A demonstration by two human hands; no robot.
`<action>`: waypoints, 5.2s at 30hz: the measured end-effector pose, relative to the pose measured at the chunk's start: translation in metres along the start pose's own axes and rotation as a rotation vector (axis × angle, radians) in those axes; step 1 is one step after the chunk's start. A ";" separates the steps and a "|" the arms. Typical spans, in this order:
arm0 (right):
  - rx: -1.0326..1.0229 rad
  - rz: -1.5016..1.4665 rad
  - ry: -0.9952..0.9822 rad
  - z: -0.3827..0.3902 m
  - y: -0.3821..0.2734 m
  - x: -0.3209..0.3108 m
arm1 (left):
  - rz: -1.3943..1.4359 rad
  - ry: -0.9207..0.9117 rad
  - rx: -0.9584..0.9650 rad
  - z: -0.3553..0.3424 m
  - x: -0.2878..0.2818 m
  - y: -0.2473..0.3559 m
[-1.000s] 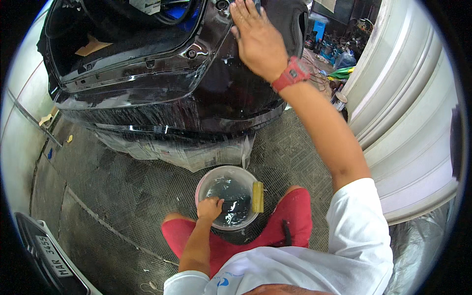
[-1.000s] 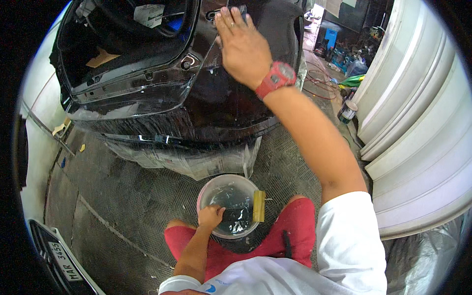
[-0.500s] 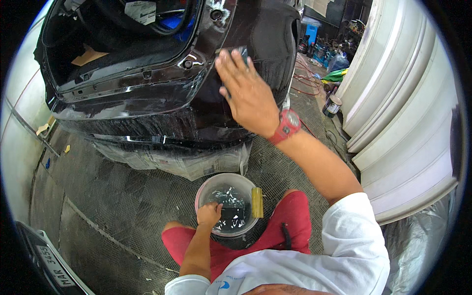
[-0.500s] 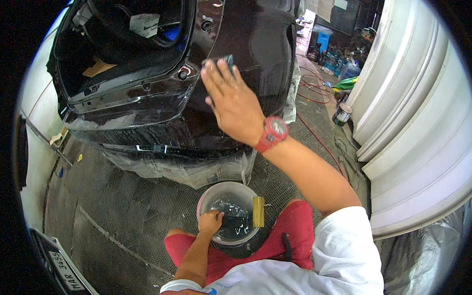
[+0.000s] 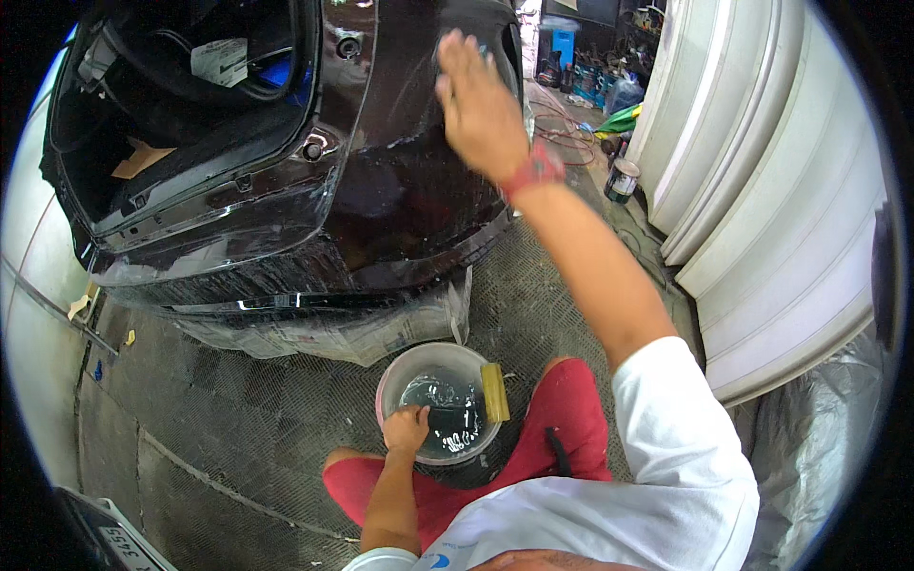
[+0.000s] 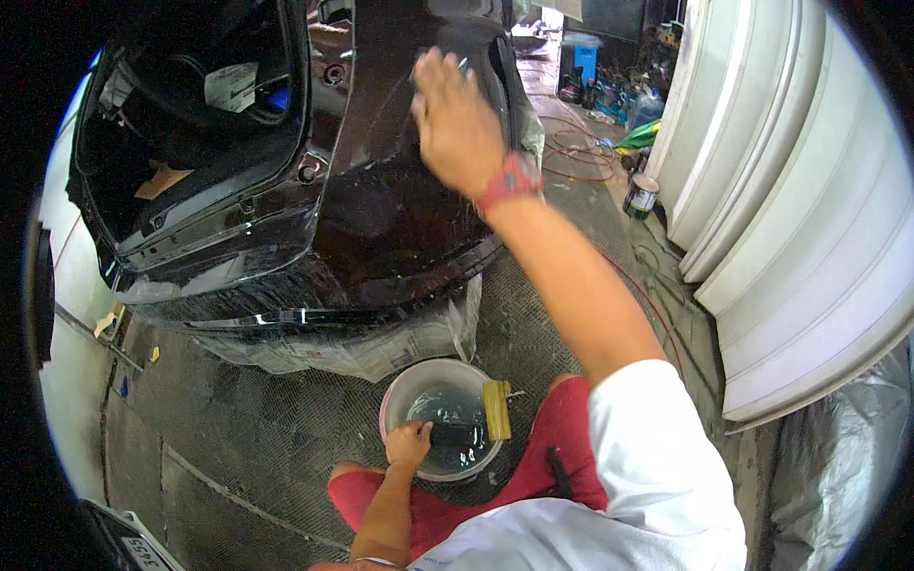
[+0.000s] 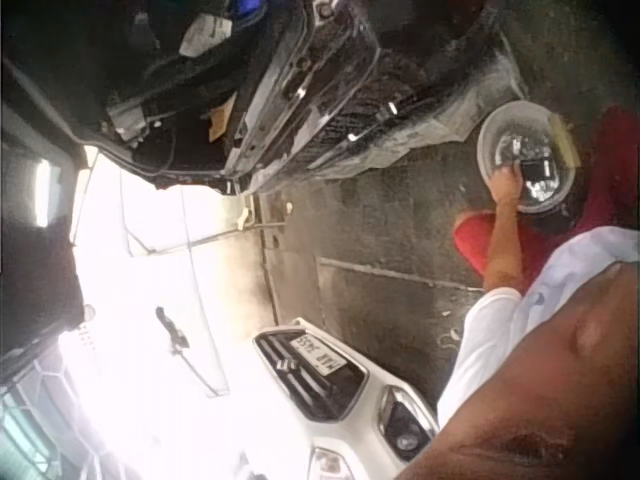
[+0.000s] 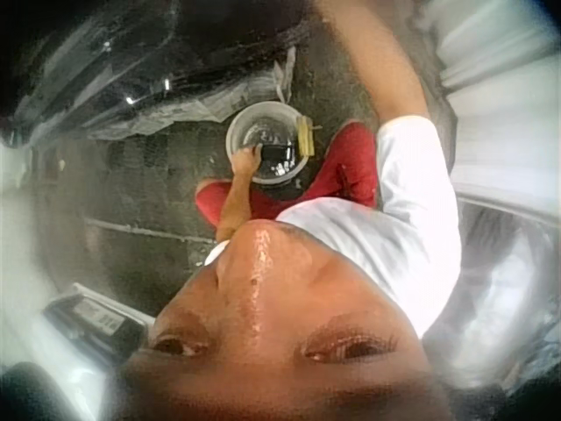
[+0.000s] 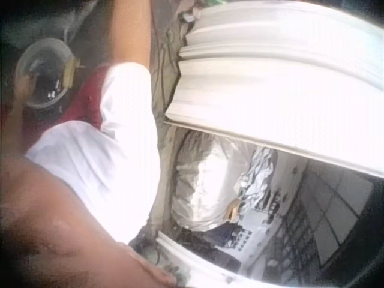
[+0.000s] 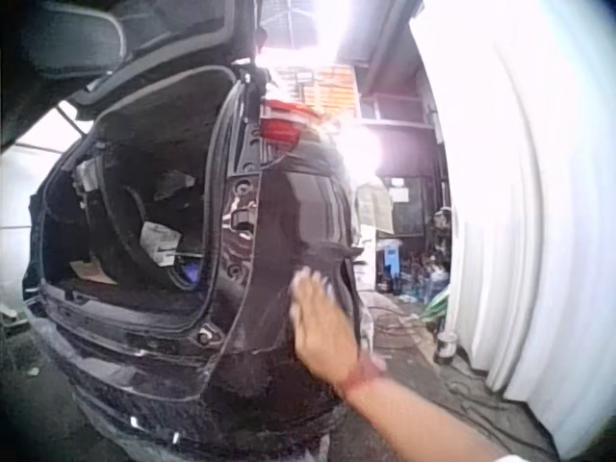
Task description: The person sands the surface of a dark-colored car trunk lid using a sanding block and water. They repeatedly dip the block into a bucket of water and rub it against the trunk lid to smooth the surface.
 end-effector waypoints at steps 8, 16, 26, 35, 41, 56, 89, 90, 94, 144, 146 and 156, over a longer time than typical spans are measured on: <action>-0.018 -0.096 -0.150 0.058 -0.049 -0.010 | 0.009 0.032 -0.043 0.001 -0.015 -0.011; 0.159 -0.052 -0.060 0.049 -0.012 0.002 | 0.005 0.030 -0.037 0.001 -0.016 -0.003; 0.315 -0.148 -0.130 0.053 0.005 -0.009 | 0.013 0.041 -0.023 -0.004 -0.010 -0.004; 0.321 -0.092 -0.043 -0.011 0.018 0.007 | 0.002 -0.001 -0.012 -0.005 -0.007 0.005; 0.207 -0.129 -0.104 0.052 -0.005 -0.002 | 0.015 -0.010 -0.046 -0.005 -0.014 -0.007; 0.229 0.003 0.022 -0.016 0.021 0.015 | 0.044 -0.011 -0.022 -0.009 -0.009 0.014; -0.521 -0.164 -0.446 0.087 -0.032 0.014 | 0.058 -0.006 -0.108 0.001 -0.012 -0.007; -0.570 -0.014 -0.487 0.100 0.012 0.000 | 0.087 0.013 -0.083 -0.002 -0.009 -0.003; -0.649 0.117 -0.561 0.112 0.075 -0.027 | 0.121 0.033 -0.057 -0.013 -0.006 0.006; 0.881 -0.271 -1.102 0.398 -0.096 -0.065 | 0.425 -0.607 0.046 -0.038 0.054 0.012; 0.791 -0.291 -1.217 0.424 -0.080 -0.053 | 0.022 -0.708 0.130 -0.044 0.083 0.034; 0.892 -0.639 -1.325 0.469 -0.081 -0.007 | -0.467 -1.148 -0.039 -0.050 0.210 0.005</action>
Point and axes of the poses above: each hand's wrist, its own z-axis away from the middle knuckle, its own x-axis out of the palm, y = z × x, the point moved 1 cm from there along -z, towards the middle knuckle, and after that the axes turned 2 degrees about -z, right-handed, at the moved point
